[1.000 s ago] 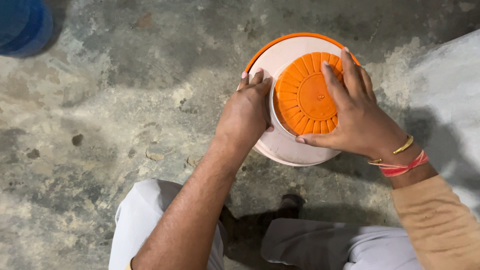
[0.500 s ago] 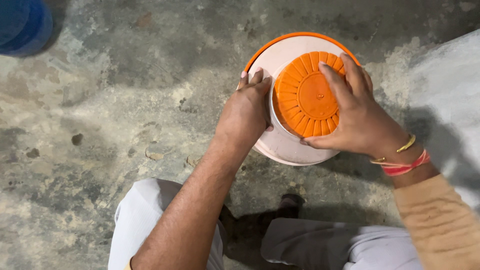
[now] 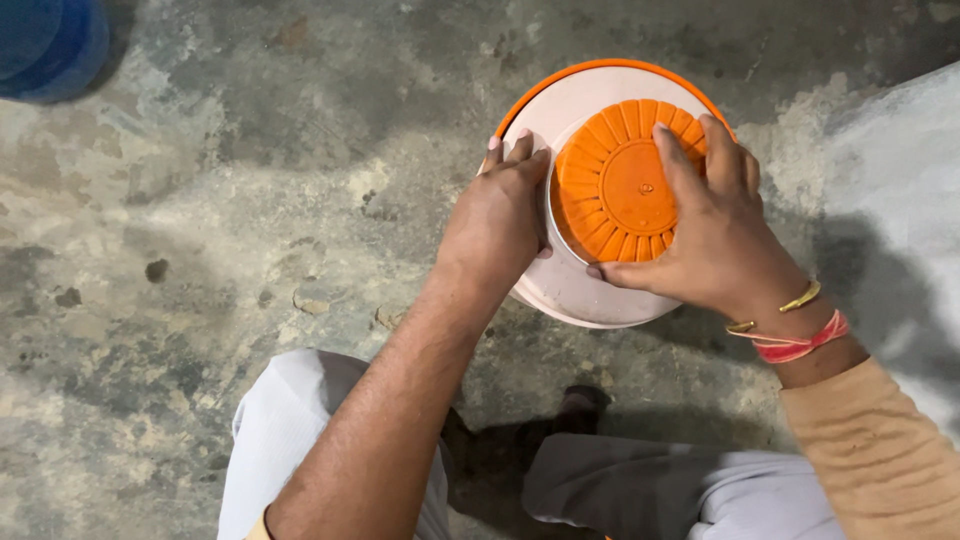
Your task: The person sits on the floor of a water plant and fits snap-on lids onto large water jugs. They press a blue lid onto a blue jug, then pick up an orange lid and press it onto a pink jug, working the rim around with both hands to seat it, and finally stand the capped jug against the wall.
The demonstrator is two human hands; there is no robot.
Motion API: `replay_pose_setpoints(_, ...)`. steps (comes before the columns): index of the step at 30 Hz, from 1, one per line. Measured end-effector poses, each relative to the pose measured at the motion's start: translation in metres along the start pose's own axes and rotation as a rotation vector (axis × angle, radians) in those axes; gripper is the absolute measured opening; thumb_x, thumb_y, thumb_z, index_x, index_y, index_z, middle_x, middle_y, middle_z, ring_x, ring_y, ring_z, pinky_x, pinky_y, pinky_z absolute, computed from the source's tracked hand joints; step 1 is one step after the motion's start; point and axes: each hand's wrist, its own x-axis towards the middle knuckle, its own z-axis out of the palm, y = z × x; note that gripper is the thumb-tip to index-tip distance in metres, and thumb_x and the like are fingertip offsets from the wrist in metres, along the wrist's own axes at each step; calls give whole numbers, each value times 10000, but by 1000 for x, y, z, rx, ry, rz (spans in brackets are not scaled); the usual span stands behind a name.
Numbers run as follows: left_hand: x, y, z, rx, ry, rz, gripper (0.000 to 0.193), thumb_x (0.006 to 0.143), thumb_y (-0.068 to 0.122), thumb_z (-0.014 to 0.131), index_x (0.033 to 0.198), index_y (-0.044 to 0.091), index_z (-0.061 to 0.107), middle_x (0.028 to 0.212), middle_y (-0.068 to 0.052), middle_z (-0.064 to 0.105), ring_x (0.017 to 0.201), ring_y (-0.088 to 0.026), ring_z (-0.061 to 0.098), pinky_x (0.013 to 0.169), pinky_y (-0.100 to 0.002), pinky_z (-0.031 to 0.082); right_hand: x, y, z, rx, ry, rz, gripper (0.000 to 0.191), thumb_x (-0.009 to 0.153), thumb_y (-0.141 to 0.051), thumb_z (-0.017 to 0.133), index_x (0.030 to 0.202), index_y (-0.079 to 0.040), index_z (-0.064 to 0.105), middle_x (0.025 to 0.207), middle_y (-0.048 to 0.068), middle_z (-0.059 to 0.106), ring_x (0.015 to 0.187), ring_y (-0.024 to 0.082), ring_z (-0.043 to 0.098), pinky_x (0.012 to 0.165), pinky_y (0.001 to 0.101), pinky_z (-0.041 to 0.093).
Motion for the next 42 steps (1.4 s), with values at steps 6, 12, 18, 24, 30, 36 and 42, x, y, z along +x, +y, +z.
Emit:
replay_pose_setpoints(6,1,-2,2,20,13,19,918,542,-54,857,1401,61,556,1536,-146,452,1455,-385,362,1108,-411,435,0,-16,-2,-46,-79,213,1415,536,-720,888,1536,79,285,1524,349,218,1341,565,277,1090,639,333)
replay_pose_setpoints(12,2,0,1,10,-1,13,933,530,-48,867,1400,67,550,1535,-148,448,1449,-396,359,1090,-412,442,1,-24,-5,-133,-147,254,1498,534,-793,872,1605,7,196,1557,390,124,1437,599,152,1095,669,253)
replay_pose_setpoints(18,3,1,-1,16,-6,48,981,481,-38,880,1398,83,553,1523,-157,448,1435,-403,368,1099,-400,434,10,-16,1,37,3,83,1371,516,-523,956,1591,-38,258,1567,377,165,1454,605,209,1178,626,278)
replay_pose_setpoints(24,3,3,-2,34,-5,45,961,505,-45,871,1404,86,555,1530,-144,450,1440,-395,368,1100,-402,433,9,15,0,90,37,-194,1337,453,-467,975,1568,-131,319,1606,312,187,1492,550,232,1216,607,284)
replay_pose_setpoints(30,2,3,-1,34,-22,18,940,541,-20,879,1414,90,547,1542,-139,436,1448,-388,352,1100,-407,434,5,1,3,-20,65,-117,1308,539,-544,954,1585,-72,327,1583,319,209,1469,545,263,1206,643,274)
replay_pose_setpoints(36,5,-2,6,76,19,45,886,599,-26,864,1420,78,549,1549,-147,436,1460,-384,353,1110,-419,426,0,-38,11,-103,31,281,1301,632,-648,926,1577,-11,301,1551,375,222,1425,582,291,1140,651,325)
replay_pose_setpoints(42,3,-3,6,59,-13,32,928,537,-29,854,1407,76,548,1539,-140,446,1444,-393,367,1079,-415,456,2,-23,-4,50,-49,340,1440,568,-656,898,1608,34,179,1587,421,139,1432,622,237,1144,651,287)
